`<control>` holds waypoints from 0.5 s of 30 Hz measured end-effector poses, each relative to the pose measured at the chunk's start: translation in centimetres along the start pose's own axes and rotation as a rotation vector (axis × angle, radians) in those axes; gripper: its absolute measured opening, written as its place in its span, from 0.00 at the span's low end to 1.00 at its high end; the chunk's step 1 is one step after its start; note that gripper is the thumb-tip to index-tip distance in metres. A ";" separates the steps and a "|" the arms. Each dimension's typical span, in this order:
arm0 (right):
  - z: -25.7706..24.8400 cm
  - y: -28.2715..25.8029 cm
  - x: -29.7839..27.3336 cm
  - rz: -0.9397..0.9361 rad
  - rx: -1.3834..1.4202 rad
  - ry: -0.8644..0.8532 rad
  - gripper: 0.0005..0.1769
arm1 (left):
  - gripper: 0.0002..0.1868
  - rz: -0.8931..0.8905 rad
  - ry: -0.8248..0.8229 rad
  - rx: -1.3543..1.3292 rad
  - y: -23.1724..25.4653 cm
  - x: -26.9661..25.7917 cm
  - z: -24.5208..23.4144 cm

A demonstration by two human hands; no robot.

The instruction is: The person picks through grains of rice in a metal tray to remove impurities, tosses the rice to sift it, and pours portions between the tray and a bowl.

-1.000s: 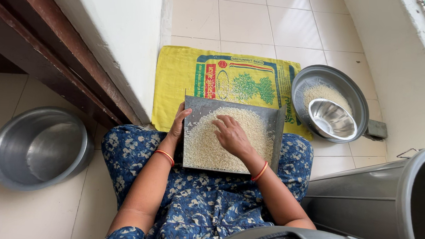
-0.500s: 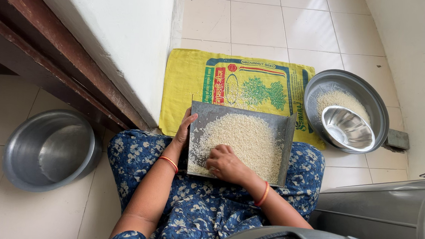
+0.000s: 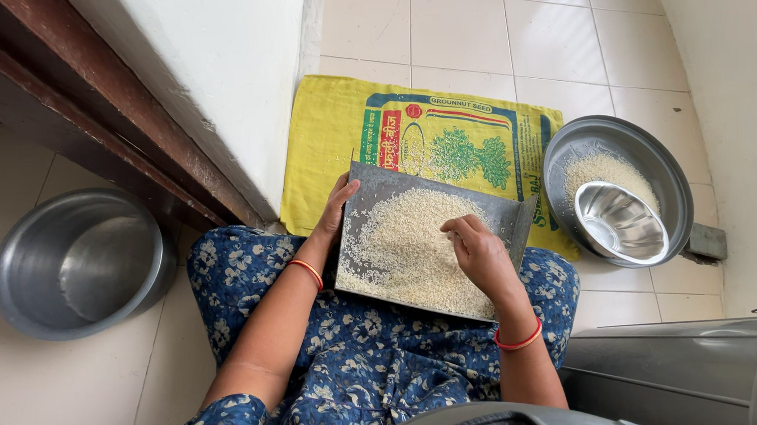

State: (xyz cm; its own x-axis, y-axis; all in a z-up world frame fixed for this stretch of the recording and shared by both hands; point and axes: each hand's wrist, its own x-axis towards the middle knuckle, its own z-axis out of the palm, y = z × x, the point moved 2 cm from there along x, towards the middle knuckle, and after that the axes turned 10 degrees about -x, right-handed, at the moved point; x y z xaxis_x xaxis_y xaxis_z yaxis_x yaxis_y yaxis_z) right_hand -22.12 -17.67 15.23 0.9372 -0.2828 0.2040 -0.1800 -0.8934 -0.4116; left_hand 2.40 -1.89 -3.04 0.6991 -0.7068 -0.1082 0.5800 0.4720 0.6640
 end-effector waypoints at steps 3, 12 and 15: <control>-1.1 -2.8 1.5 0.040 0.000 -0.014 0.10 | 0.35 -0.016 0.012 -0.038 -0.3 -0.3 -0.1; -1.5 -6.3 4.3 -0.145 -0.004 -0.006 0.10 | 0.36 -0.004 0.011 -0.072 -0.5 -0.5 0.2; -0.9 -5.7 4.4 -0.088 -0.089 -0.024 0.09 | 0.36 0.014 -0.013 -0.058 -0.5 -0.5 0.3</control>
State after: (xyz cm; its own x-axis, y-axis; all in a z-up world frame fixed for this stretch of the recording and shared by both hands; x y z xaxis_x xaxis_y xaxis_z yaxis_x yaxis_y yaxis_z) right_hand -17.24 -14.12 19.26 0.9572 -0.1942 0.2146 -0.1211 -0.9422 -0.3125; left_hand 1.62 -1.96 -3.14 0.7018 -0.7067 -0.0897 0.5940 0.5110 0.6213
